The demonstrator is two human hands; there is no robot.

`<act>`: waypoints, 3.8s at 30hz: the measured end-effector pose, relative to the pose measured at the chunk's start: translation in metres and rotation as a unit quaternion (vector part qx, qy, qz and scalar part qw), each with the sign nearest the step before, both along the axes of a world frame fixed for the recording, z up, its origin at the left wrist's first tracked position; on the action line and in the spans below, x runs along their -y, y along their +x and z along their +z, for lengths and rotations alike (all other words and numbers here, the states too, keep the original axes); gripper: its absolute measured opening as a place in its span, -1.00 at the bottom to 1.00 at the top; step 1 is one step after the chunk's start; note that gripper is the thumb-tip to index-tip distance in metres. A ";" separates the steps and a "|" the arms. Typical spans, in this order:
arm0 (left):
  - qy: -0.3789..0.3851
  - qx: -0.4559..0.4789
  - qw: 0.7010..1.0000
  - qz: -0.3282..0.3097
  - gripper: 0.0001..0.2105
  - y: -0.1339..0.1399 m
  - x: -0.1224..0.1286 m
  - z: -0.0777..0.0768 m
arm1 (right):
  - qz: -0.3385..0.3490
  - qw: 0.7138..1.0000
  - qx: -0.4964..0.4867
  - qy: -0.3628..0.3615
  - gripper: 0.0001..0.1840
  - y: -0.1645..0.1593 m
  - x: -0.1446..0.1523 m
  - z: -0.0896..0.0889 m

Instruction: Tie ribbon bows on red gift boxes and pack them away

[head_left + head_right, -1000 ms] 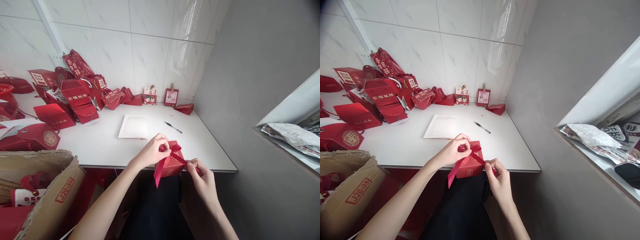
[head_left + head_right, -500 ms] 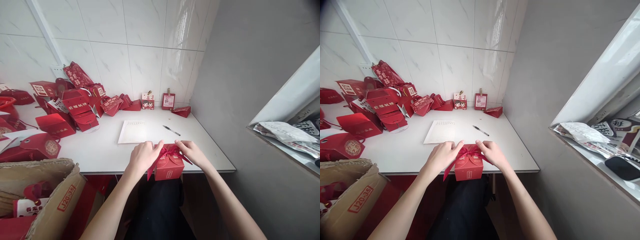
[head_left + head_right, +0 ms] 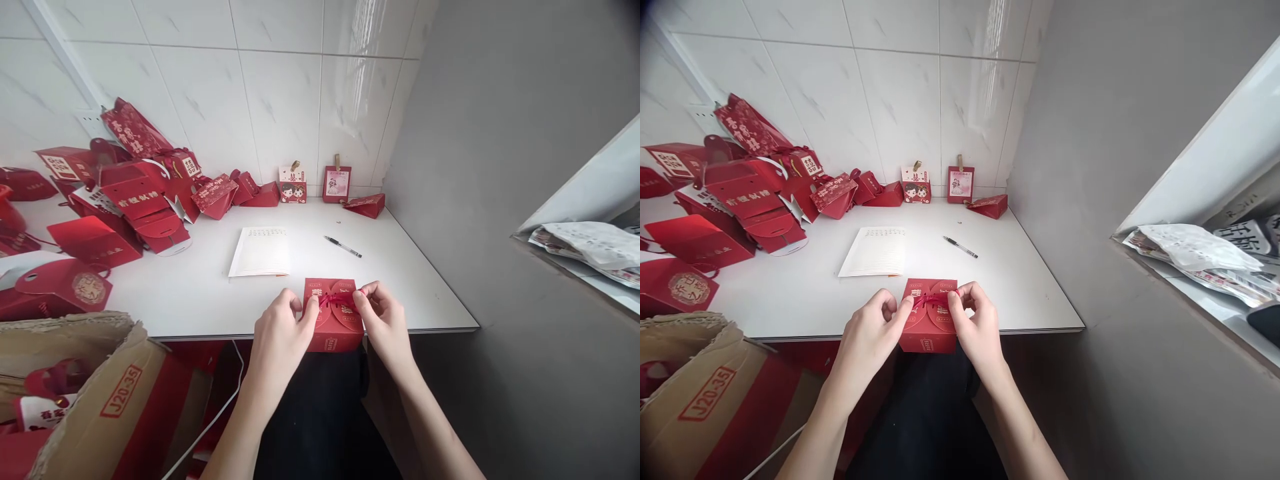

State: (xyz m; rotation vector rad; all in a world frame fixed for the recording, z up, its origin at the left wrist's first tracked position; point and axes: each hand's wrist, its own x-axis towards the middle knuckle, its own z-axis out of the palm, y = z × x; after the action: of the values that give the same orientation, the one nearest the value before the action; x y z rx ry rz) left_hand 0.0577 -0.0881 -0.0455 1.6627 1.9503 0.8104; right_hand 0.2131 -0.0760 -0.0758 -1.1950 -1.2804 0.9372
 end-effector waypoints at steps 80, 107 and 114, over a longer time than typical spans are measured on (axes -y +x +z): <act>-0.015 0.330 0.941 -0.071 -0.70 -0.006 -0.028 -0.033 | 0.098 0.938 -0.266 -0.202 -0.60 0.016 -0.026 -0.023; 0.160 0.053 0.949 -0.267 -0.88 -0.007 -0.048 0.003 | -0.015 0.852 0.318 0.416 -0.78 -0.034 0.020 -0.013; 0.088 0.095 0.933 -0.336 -0.91 -0.012 -0.061 -0.007 | 0.021 0.874 0.245 0.420 -0.75 -0.022 0.020 -0.012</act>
State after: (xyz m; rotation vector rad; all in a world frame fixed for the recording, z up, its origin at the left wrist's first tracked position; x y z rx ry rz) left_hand 0.0459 -0.0271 -0.0520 2.0792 1.0747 0.8349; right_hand 0.1909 -0.0956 -0.0881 -0.7033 -1.8521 0.0158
